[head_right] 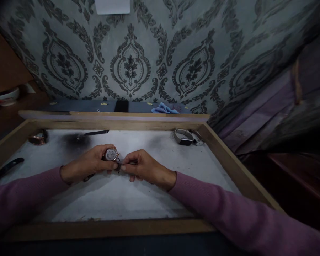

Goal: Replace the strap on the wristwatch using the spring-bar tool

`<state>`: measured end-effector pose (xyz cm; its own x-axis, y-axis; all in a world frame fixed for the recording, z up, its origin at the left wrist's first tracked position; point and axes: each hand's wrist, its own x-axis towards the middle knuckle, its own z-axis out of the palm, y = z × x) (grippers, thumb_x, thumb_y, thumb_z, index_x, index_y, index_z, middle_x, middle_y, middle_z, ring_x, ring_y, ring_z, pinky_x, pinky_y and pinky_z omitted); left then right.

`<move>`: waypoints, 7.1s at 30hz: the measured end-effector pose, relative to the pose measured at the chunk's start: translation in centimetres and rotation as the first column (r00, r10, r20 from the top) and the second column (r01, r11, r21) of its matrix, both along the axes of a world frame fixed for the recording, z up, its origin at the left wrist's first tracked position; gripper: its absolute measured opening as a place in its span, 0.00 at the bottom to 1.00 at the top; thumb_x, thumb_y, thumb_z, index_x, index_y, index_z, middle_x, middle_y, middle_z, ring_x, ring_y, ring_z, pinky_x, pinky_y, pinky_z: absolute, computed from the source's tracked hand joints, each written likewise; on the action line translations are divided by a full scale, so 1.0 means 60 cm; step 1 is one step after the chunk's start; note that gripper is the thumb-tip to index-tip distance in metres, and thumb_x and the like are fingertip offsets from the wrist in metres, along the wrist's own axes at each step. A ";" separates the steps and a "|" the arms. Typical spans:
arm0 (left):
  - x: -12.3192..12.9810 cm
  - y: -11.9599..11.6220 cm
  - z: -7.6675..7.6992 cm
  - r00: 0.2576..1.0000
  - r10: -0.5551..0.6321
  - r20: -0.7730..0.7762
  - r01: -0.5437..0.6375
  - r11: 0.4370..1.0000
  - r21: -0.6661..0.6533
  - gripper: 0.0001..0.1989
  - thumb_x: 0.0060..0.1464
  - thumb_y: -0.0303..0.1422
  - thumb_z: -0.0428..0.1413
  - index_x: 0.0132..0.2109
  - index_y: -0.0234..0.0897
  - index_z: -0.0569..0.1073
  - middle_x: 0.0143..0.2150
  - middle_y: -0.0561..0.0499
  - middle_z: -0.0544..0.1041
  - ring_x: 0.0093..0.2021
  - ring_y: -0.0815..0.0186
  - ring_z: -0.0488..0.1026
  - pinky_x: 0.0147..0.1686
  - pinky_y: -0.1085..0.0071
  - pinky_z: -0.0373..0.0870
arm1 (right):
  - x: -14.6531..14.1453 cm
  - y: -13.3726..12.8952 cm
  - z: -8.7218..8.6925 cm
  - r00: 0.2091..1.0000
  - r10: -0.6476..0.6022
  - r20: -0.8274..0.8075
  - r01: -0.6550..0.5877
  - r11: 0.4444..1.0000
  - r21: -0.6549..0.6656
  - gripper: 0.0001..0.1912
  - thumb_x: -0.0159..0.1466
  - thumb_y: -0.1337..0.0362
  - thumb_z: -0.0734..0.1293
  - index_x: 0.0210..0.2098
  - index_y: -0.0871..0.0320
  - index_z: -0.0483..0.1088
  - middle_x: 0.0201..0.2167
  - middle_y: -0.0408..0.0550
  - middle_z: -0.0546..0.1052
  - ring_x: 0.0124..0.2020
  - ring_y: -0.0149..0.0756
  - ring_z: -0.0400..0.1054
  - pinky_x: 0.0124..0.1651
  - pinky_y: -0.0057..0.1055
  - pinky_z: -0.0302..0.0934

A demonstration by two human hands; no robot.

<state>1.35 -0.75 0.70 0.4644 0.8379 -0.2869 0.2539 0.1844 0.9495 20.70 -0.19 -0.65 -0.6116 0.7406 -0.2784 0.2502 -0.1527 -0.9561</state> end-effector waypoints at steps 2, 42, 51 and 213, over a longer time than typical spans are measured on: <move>-0.004 -0.001 0.003 0.999 -0.036 -0.003 0.036 0.999 -0.003 0.14 0.44 0.36 0.61 0.32 0.36 0.64 0.23 0.58 0.69 0.22 0.75 0.61 0.19 0.78 0.52 | 0.001 0.004 -0.002 0.999 -0.026 -0.027 0.026 1.000 0.015 0.11 0.56 0.60 0.70 0.26 0.62 0.70 0.16 0.36 0.67 0.15 0.20 0.55 0.18 0.20 0.48; -0.028 0.027 0.010 0.912 -0.367 -0.182 0.374 0.927 0.006 0.08 0.43 0.32 0.56 0.33 0.34 0.67 0.26 0.58 0.63 0.27 0.71 0.58 0.27 0.74 0.55 | 0.007 0.019 -0.006 0.997 0.045 -0.058 -0.042 0.998 0.043 0.13 0.56 0.56 0.71 0.29 0.62 0.73 0.19 0.37 0.66 0.17 0.20 0.49 0.18 0.21 0.44; -0.027 0.026 0.008 0.910 -0.376 -0.176 0.383 0.924 0.007 0.07 0.42 0.31 0.55 0.32 0.35 0.67 0.26 0.58 0.63 0.26 0.72 0.58 0.25 0.74 0.55 | 0.005 0.017 0.001 0.997 0.047 -0.060 -0.044 0.998 0.049 0.14 0.56 0.55 0.71 0.28 0.62 0.73 0.19 0.37 0.65 0.17 0.20 0.48 0.17 0.21 0.44; -0.026 0.021 0.013 0.922 -0.338 -0.190 0.343 0.939 -0.005 0.07 0.43 0.31 0.54 0.31 0.36 0.64 0.23 0.60 0.62 0.23 0.73 0.58 0.23 0.75 0.53 | 0.001 0.011 -0.015 0.980 -0.120 -0.156 0.131 0.989 0.064 0.15 0.54 0.56 0.73 0.35 0.60 0.78 0.20 0.40 0.71 0.17 0.21 0.50 0.18 0.23 0.43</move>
